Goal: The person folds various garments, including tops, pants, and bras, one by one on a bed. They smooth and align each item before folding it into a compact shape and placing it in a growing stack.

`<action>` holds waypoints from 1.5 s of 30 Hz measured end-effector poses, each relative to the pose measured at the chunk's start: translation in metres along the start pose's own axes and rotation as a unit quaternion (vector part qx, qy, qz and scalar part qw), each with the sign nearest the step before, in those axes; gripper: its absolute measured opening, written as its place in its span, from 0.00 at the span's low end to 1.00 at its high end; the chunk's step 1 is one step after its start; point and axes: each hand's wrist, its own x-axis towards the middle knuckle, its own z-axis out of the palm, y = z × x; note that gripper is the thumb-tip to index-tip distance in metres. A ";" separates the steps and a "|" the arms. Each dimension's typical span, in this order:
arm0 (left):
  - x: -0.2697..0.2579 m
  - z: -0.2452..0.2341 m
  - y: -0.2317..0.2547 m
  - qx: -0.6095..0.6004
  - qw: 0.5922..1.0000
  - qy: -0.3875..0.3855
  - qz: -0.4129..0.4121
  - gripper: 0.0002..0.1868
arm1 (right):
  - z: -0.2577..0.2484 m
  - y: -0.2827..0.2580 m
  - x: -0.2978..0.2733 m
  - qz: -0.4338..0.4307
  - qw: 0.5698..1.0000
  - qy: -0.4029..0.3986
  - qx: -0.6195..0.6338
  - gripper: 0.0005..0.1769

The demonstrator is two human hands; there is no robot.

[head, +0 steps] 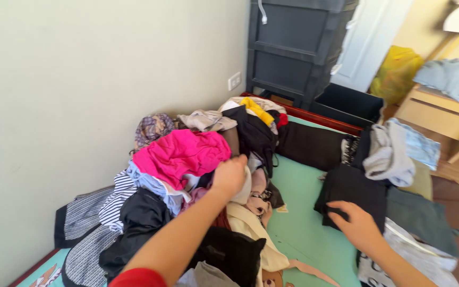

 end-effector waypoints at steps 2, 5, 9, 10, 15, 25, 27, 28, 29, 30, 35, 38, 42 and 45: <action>0.010 -0.052 0.039 -0.108 0.991 0.079 0.028 0.11 | -0.015 -0.047 0.001 0.024 0.996 -0.051 0.069 0.19; 0.038 -0.123 0.109 -0.196 0.968 0.141 0.063 0.09 | -0.036 -0.118 0.003 0.075 0.979 -0.082 0.168 0.22; 0.058 -0.179 0.186 -0.198 0.973 0.074 0.096 0.08 | -0.076 -0.181 -0.007 -0.050 0.930 -0.022 0.363 0.34; 0.058 -0.184 0.200 -0.189 0.974 0.068 0.103 0.09 | -0.088 -0.189 -0.015 -0.059 0.923 0.002 0.382 0.37; 0.039 -0.157 0.240 -0.173 0.976 -0.051 0.123 0.11 | -0.133 -0.198 -0.055 -0.058 0.936 0.177 0.298 0.45; 0.038 -0.068 0.231 -0.175 0.915 -0.241 0.274 0.23 | -0.135 -0.070 -0.062 0.161 0.984 0.036 -0.068 0.12; 0.036 -0.073 0.213 -0.127 0.928 -0.210 0.280 0.21 | -0.138 -0.042 -0.065 0.177 0.974 0.008 -0.141 0.13; 0.036 -0.077 0.205 -0.125 0.935 -0.197 0.267 0.22 | -0.142 -0.031 -0.067 0.194 0.969 0.006 -0.156 0.13; 0.037 -0.080 0.198 -0.123 0.942 -0.183 0.254 0.24 | -0.149 -0.020 -0.067 0.211 0.963 0.005 -0.170 0.13; 0.037 -0.083 0.193 -0.105 0.950 -0.194 0.221 0.22 | -0.157 -0.012 -0.066 0.227 0.956 0.003 -0.185 0.14; 0.042 -0.101 0.176 -0.054 0.972 -0.196 0.120 0.14 | -0.207 -0.011 -0.061 0.145 0.987 0.017 -0.066 0.14; 0.046 -0.113 0.182 -0.024 0.979 -0.190 0.071 0.13 | -0.243 -0.035 -0.062 0.057 0.992 0.035 0.109 0.11; 0.046 -0.107 0.232 -0.311 0.896 -0.157 0.276 0.38 | -0.246 -0.081 -0.051 0.032 0.963 0.019 0.268 0.09; 0.047 -0.088 0.278 -0.392 0.859 -0.154 0.292 0.34 | -0.222 -0.113 -0.039 -0.158 0.976 0.068 0.136 0.11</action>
